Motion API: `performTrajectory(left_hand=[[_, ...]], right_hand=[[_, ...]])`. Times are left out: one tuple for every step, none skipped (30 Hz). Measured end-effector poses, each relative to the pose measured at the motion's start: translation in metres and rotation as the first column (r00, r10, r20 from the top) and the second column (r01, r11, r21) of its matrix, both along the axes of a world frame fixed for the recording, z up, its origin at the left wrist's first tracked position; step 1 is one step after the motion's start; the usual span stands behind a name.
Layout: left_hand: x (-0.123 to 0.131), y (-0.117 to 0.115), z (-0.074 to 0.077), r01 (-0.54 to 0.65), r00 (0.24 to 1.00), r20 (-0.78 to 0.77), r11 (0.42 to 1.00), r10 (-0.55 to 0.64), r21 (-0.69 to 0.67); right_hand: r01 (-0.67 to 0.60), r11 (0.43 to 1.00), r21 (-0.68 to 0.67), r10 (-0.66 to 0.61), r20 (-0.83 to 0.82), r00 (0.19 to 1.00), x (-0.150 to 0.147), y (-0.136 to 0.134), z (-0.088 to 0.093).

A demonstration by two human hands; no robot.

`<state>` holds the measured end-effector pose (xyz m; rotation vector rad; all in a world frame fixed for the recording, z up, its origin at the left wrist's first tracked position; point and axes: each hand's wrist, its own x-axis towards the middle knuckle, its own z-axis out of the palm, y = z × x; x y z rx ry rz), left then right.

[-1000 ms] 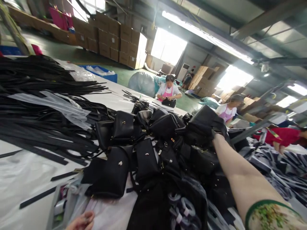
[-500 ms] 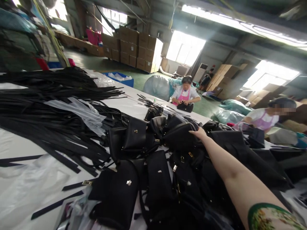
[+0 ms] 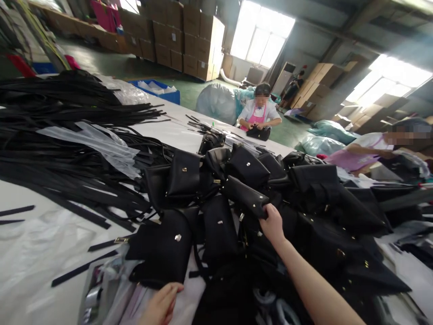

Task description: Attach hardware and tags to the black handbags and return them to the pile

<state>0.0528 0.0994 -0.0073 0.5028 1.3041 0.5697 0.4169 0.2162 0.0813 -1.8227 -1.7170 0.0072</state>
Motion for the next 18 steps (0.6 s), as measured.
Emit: performTrajectory(left_hand=[[0.004, -0.003, 0.011, 0.04, 0.999, 0.001, 0.999, -0.04, 0.029], [0.007, -0.006, 0.024, 0.077, 0.997, 0.007, 0.995, -0.077, 0.059], [0.01, -0.01, 0.036, 0.092, 0.995, 0.015, 0.989, -0.094, 0.117], [0.013, -0.014, 0.049, 0.106, 0.994, 0.003, 0.978, -0.108, 0.18], [0.017, -0.018, 0.061, 0.125, 0.992, -0.02, 0.962, -0.123, 0.245], [0.021, -0.023, 0.072, 0.164, 0.986, -0.056, 0.935, -0.154, 0.315], [0.025, -0.028, 0.082, 0.216, 0.976, -0.108, 0.897, -0.189, 0.386], [0.029, -0.032, 0.091, 0.281, 0.958, -0.177, 0.843, -0.224, 0.458], [0.034, -0.037, 0.1, 0.348, 0.935, -0.25, 0.777, -0.25, 0.525], [0.039, -0.042, 0.108, 0.417, 0.907, -0.318, 0.701, -0.278, 0.578], [0.043, -0.047, 0.115, 0.482, 0.875, -0.378, 0.62, -0.303, 0.618], [0.048, -0.052, 0.12, 0.536, 0.844, -0.427, 0.546, -0.325, 0.644], [0.051, -0.056, 0.125, 0.579, 0.816, -0.466, 0.487, -0.343, 0.655], [0.055, -0.059, 0.128, 0.608, 0.794, -0.497, 0.446, -0.352, 0.656], [0.057, -0.062, 0.13, 0.629, 0.778, -0.52, 0.424, -0.353, 0.652], [0.059, -0.064, 0.131, 0.642, 0.767, -0.539, 0.411, -0.348, 0.647], [0.06, -0.066, 0.132, 0.649, 0.76, -0.555, 0.405, -0.337, 0.644], [0.06, -0.068, 0.131, 0.653, 0.757, -0.569, 0.396, -0.32, 0.646]], right_hand=[[-0.05, 0.996, 0.068, 0.048, 0.023, 0.999, -0.008, -0.036, 0.007], [-0.092, 0.99, 0.106, 0.088, 0.042, 0.995, -0.017, -0.069, 0.016], [-0.135, 0.984, 0.116, 0.128, 0.06, 0.99, -0.026, -0.101, 0.026], [-0.183, 0.978, 0.103, 0.176, 0.075, 0.982, -0.035, -0.129, 0.035], [-0.234, 0.97, 0.072, 0.228, 0.083, 0.97, -0.043, -0.153, 0.042], [-0.285, 0.958, 0.028, 0.282, 0.082, 0.956, -0.052, -0.173, 0.047], [-0.334, 0.942, -0.024, 0.335, 0.079, 0.939, -0.059, -0.191, 0.049], [-0.381, 0.921, -0.078, 0.386, 0.078, 0.919, -0.066, -0.205, 0.048], [-0.419, 0.899, -0.128, 0.431, 0.085, 0.898, -0.072, -0.218, 0.046], [-0.447, 0.878, -0.17, 0.467, 0.098, 0.879, -0.077, -0.228, 0.042], [-0.464, 0.863, -0.202, 0.491, 0.117, 0.863, -0.081, -0.237, 0.038], [-0.473, 0.852, -0.224, 0.508, 0.14, 0.85, -0.084, -0.243, 0.035], [-0.476, 0.847, -0.238, 0.518, 0.162, 0.84, -0.087, -0.248, 0.033], [-0.479, 0.842, -0.246, 0.526, 0.183, 0.831, -0.088, -0.252, 0.032], [-0.484, 0.839, -0.25, 0.534, 0.204, 0.82, -0.089, -0.254, 0.033], [-0.493, 0.832, -0.254, 0.546, 0.225, 0.807, -0.09, -0.256, 0.034], [-0.504, 0.824, -0.259, 0.561, 0.244, 0.791, -0.091, -0.256, 0.036], [-0.512, 0.817, -0.264, 0.572, 0.261, 0.777, -0.091, -0.257, 0.038]])
